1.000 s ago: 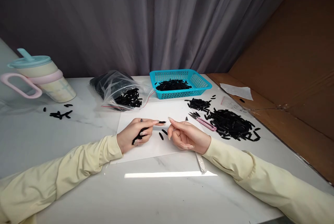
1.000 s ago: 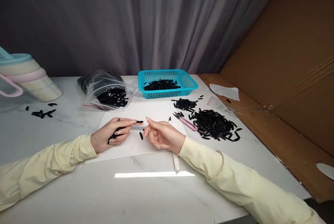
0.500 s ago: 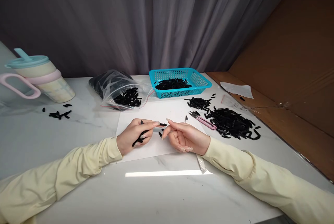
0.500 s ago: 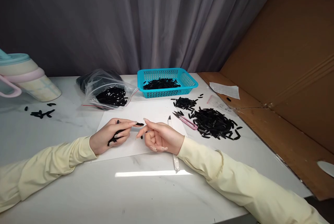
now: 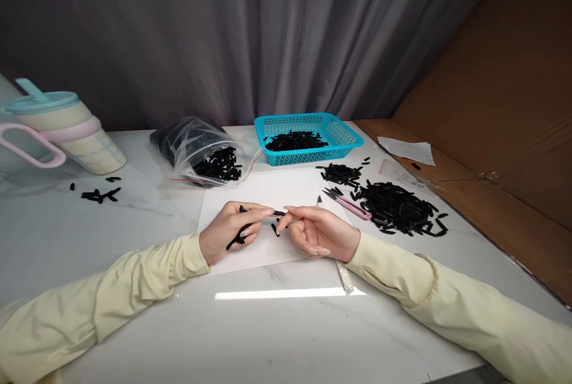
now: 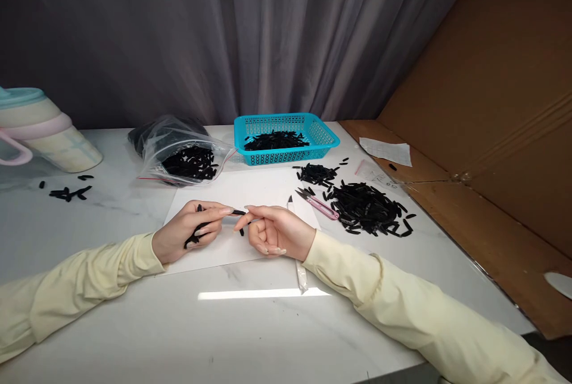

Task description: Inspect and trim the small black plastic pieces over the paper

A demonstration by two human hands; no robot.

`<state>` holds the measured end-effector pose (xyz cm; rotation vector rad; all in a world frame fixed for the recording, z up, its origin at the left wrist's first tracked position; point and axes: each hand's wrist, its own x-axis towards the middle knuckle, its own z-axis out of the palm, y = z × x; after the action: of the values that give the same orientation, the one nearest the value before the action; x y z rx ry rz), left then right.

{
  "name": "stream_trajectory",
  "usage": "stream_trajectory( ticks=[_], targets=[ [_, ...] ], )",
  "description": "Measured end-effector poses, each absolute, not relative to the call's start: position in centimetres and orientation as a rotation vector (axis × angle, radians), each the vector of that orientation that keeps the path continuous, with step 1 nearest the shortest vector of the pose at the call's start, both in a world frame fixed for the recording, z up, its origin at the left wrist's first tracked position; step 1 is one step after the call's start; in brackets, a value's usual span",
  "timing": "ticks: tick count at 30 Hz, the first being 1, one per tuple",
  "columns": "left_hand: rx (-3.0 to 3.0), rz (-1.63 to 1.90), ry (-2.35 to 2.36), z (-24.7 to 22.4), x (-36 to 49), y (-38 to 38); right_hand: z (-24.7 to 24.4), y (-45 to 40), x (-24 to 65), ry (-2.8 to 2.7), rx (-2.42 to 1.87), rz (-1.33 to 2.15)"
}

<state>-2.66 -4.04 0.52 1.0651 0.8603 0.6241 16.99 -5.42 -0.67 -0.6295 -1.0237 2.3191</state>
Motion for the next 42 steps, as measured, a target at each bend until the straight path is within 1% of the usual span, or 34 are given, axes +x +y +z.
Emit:
stream_trajectory(
  ticks=[25, 42],
  targets=[
    [1.109, 0.610, 0.860, 0.77, -2.71, -4.14, -0.38, -5.74, 16.81, -1.025, -0.716, 2.211],
    [1.093, 0.638, 0.881, 0.95, -2.56, -4.24, -0.36, -5.66, 16.85, -1.000, -0.734, 2.207]
  ],
)
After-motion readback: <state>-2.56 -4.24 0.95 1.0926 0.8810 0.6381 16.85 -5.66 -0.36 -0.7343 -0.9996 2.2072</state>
